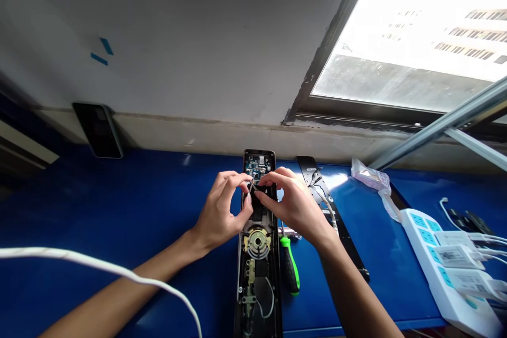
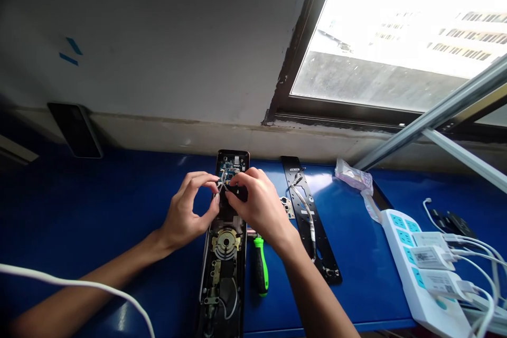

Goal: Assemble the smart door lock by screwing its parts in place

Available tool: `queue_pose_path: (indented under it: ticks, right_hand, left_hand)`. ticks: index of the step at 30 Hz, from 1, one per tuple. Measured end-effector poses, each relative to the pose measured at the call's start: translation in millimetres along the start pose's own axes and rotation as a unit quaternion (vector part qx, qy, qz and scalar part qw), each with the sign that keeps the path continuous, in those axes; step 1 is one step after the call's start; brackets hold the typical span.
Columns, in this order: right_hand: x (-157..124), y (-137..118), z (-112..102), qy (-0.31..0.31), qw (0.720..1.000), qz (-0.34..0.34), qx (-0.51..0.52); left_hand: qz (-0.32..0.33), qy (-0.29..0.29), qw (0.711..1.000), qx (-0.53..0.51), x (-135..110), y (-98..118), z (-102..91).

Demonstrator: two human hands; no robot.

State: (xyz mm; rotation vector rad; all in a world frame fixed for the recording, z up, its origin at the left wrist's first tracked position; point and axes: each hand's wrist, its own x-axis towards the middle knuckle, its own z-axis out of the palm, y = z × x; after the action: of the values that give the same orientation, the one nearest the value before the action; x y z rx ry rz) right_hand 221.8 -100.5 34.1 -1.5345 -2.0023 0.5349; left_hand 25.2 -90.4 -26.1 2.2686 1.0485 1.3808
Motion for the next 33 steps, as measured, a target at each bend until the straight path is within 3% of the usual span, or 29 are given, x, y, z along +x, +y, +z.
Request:
queue_pose_path:
  ticks: [8,11,18,26,33]
  right_hand:
    - [9,-1,4,0.034,0.999,0.003,-0.014]
    - [12,-1,2,0.044,0.999,-0.002,-0.018]
    - [29,0,1,-0.005,0.996,-0.078,-0.039]
    - [43,5,3,-0.014,0.991,-0.111,-0.074]
    - [45,4,5,0.005,0.991,-0.107,-0.076]
  left_hand:
    - [0.002,0.030,0.999,-0.009,-2,-3,-1.6]
    - [-0.037,0.009,0.999,-0.020,0,-6,-1.9]
    - [-0.154,-0.039,0.973,-0.168,0,-24,4.9]
    - [-0.211,-0.083,0.935,-0.274,11,-37,9.8]
    - [-0.212,-0.088,0.926,-0.299,14,-38,11.6]
